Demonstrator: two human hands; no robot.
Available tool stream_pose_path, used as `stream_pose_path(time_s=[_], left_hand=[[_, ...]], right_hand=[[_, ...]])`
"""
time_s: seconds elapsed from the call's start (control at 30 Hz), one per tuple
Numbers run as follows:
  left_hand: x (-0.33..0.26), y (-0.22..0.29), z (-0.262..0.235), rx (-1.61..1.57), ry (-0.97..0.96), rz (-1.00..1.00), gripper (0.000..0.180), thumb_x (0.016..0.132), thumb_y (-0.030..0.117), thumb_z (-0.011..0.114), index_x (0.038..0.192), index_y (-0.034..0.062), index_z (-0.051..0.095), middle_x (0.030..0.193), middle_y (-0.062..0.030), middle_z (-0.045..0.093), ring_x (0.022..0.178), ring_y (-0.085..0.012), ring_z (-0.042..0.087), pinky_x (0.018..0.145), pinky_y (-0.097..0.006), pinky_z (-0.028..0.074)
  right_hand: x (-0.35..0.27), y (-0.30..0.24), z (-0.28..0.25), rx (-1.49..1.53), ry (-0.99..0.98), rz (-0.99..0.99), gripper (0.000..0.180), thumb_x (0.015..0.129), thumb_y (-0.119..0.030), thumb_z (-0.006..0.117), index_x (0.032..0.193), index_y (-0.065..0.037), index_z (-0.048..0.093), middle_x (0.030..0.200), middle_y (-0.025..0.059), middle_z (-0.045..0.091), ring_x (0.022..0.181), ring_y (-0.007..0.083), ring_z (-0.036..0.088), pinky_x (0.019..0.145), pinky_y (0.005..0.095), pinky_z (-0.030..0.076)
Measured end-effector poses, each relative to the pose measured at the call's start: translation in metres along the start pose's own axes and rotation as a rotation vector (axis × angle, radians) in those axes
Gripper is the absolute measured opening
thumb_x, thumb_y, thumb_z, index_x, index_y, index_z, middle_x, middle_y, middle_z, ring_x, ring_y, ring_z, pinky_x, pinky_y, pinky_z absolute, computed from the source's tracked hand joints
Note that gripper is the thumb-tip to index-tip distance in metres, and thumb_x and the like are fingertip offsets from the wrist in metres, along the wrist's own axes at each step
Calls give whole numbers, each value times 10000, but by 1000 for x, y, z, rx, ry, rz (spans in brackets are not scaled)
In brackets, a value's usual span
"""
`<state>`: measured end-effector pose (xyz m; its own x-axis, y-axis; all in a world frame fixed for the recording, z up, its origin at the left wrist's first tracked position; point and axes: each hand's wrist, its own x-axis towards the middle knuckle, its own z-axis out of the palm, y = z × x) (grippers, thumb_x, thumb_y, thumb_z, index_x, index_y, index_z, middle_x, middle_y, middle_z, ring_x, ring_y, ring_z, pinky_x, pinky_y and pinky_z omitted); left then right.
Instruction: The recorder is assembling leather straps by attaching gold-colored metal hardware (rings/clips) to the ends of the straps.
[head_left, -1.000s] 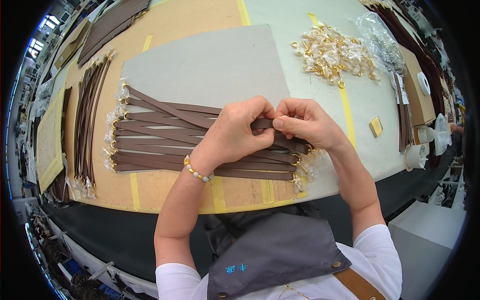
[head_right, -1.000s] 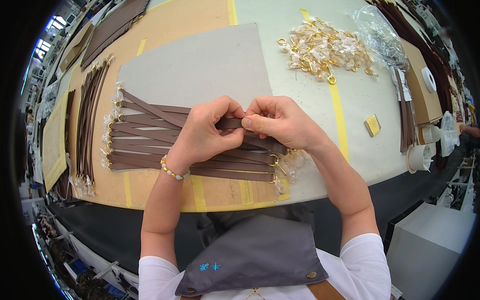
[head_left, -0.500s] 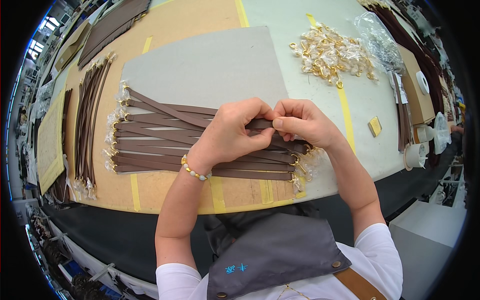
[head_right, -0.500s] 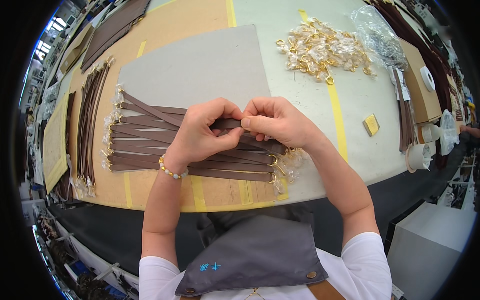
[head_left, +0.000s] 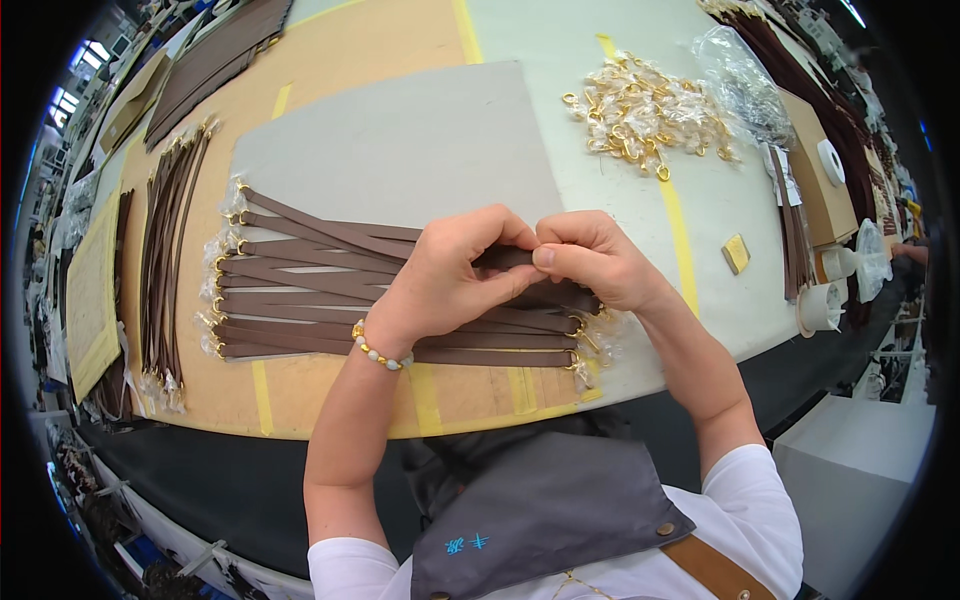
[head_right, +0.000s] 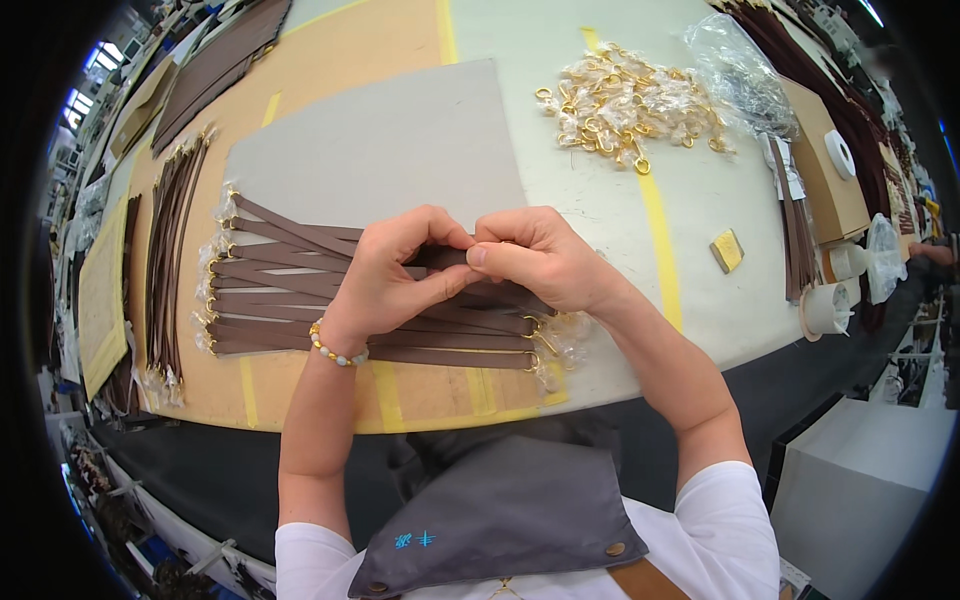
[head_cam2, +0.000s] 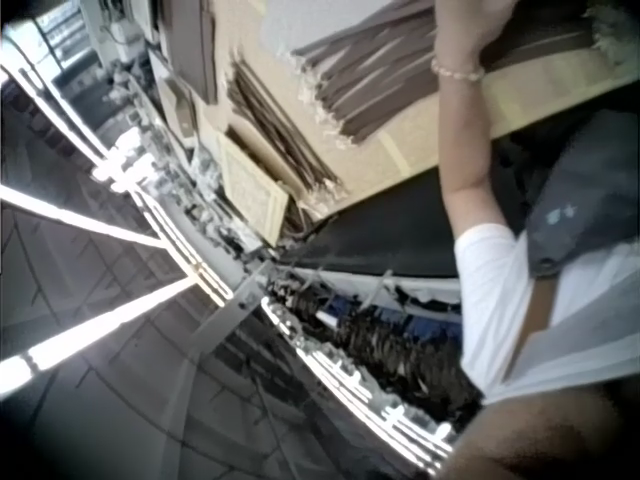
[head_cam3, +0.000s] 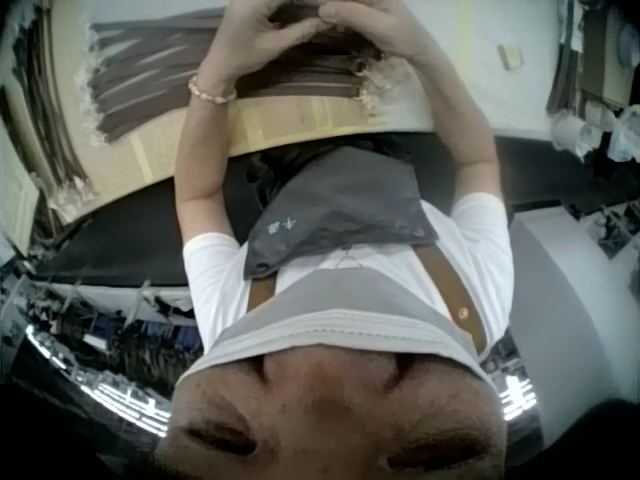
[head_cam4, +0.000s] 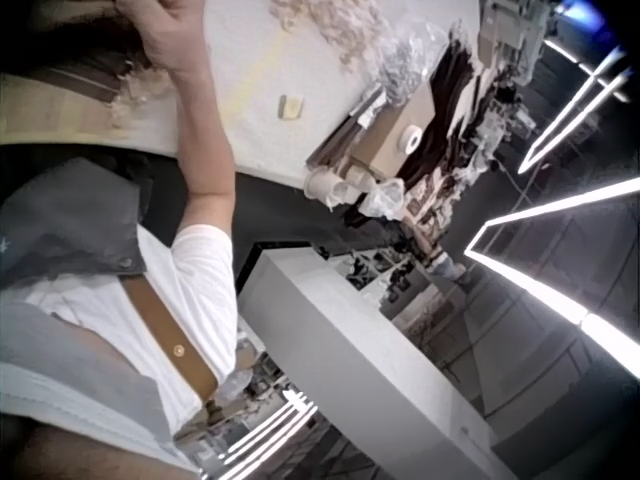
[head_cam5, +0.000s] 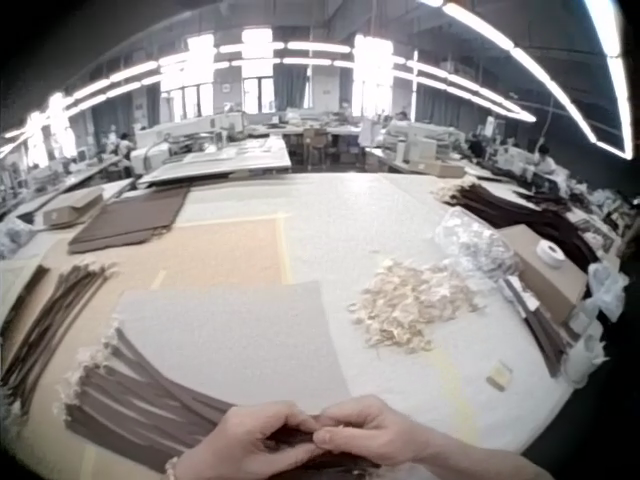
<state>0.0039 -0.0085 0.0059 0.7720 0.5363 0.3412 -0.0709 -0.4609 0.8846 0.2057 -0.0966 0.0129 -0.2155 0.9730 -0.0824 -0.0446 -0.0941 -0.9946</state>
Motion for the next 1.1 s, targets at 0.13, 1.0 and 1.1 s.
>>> stream_pose_path(time_s=[0.13,1.0,1.1], left_hand=[[-1,-8,3,-112,-12,-11,180,858,32,777,955,-10,631,881,-44,684,780,-91,634,681,-251,520],[-27,-34,-81,848,162,-258,521,936,452,658,1206,8,635,1248,-156,630,1190,-332,579,1076,-425,404],[-80,-45,-133,1032,204,-368,617,922,581,606,1162,14,651,1240,-157,622,1202,-300,563,1092,-431,363]], right_hand=[[0,-1,-9,-155,3,17,246,972,-198,659,778,-49,631,699,-60,532,657,22,414,567,234,332],[-13,-18,39,-1217,0,-160,1181,575,-419,933,1513,3,352,1521,254,401,1443,413,340,1187,491,286],[-14,-23,79,-1351,-147,-29,1238,557,-469,927,1528,6,322,1551,272,360,1479,417,286,1203,503,247]])
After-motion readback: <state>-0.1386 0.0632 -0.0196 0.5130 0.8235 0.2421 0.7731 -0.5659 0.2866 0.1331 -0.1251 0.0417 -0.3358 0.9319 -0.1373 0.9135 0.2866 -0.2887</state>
